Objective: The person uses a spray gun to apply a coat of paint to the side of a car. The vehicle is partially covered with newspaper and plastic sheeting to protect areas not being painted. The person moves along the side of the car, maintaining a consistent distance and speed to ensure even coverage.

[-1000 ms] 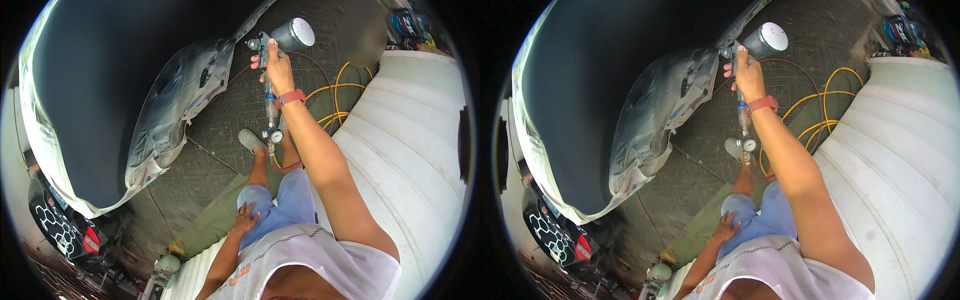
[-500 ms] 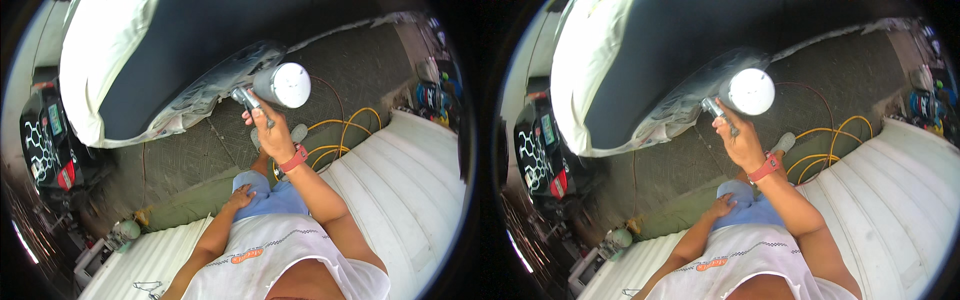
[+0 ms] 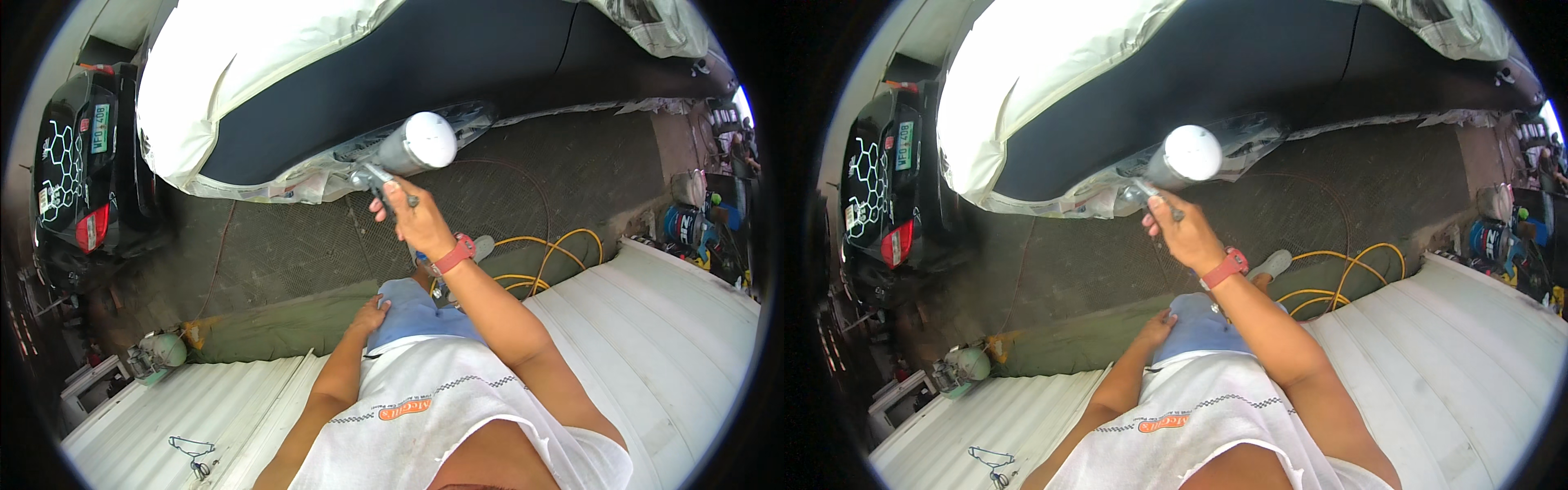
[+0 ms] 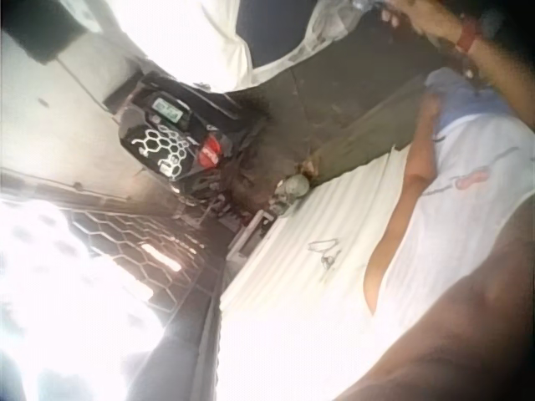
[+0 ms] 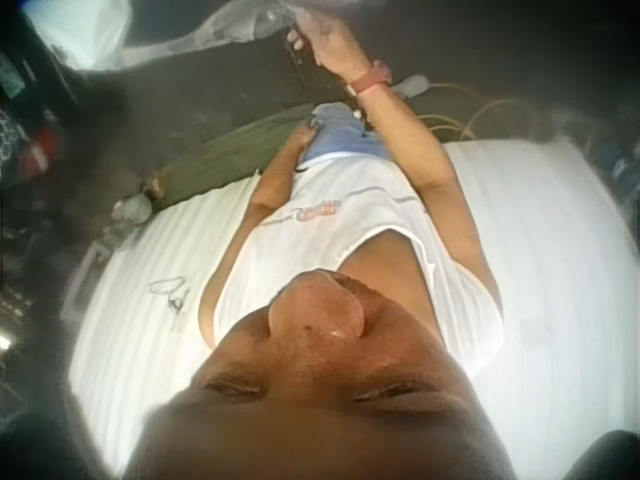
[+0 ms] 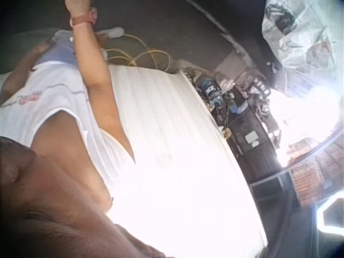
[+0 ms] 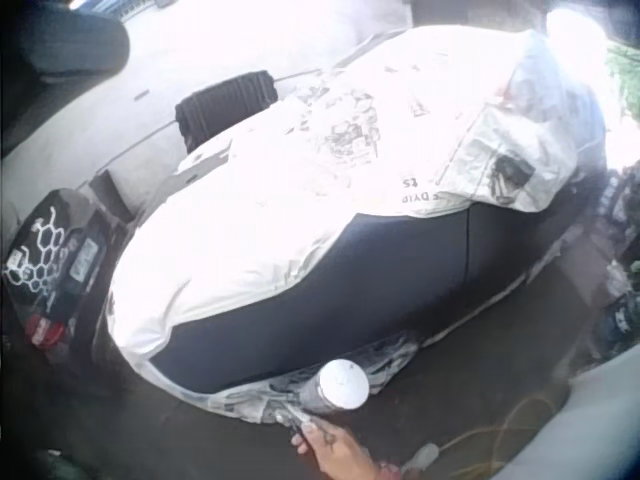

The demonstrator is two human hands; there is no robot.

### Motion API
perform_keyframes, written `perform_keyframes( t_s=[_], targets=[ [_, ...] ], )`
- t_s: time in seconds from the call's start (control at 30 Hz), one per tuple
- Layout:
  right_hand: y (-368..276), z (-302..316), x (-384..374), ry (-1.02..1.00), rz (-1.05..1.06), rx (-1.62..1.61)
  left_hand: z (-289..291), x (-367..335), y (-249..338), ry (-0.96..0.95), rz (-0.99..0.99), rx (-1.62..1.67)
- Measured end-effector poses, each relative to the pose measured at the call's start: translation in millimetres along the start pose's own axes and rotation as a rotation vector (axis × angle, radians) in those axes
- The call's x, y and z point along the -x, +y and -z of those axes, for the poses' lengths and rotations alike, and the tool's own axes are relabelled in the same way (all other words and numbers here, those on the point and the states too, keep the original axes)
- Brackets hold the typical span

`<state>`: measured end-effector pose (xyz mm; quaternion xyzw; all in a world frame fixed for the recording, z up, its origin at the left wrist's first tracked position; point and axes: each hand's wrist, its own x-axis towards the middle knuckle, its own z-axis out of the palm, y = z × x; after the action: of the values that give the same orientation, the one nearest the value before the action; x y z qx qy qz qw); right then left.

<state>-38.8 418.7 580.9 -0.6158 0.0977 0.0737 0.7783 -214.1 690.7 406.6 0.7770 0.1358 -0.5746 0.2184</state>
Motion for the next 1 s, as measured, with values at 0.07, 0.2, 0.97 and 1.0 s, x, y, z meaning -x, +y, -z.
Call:
perform_keyframes(
  t_s=[0.07,0.2,0.97,1.0],
  targets=[
    [-8.0,18.9,3.0,0.086,0.004,0.059,14.4,13.7,8.8,-0.026,0.062,0.092],
    [-32.0,72.7,15.9,0.312,-0.019,0.213,7.2,-25.2,-37.6,0.084,-0.041,0.036],
    [-101.9,172.1,50.4,0.677,0.02,0.241,43.8,-26.8,-28.1,0.188,-0.152,0.145],
    [-100.4,157.0,49.8,0.628,-0.003,0.231,43.5,-26.3,-27.8,0.187,-0.159,0.152]
  ],
)
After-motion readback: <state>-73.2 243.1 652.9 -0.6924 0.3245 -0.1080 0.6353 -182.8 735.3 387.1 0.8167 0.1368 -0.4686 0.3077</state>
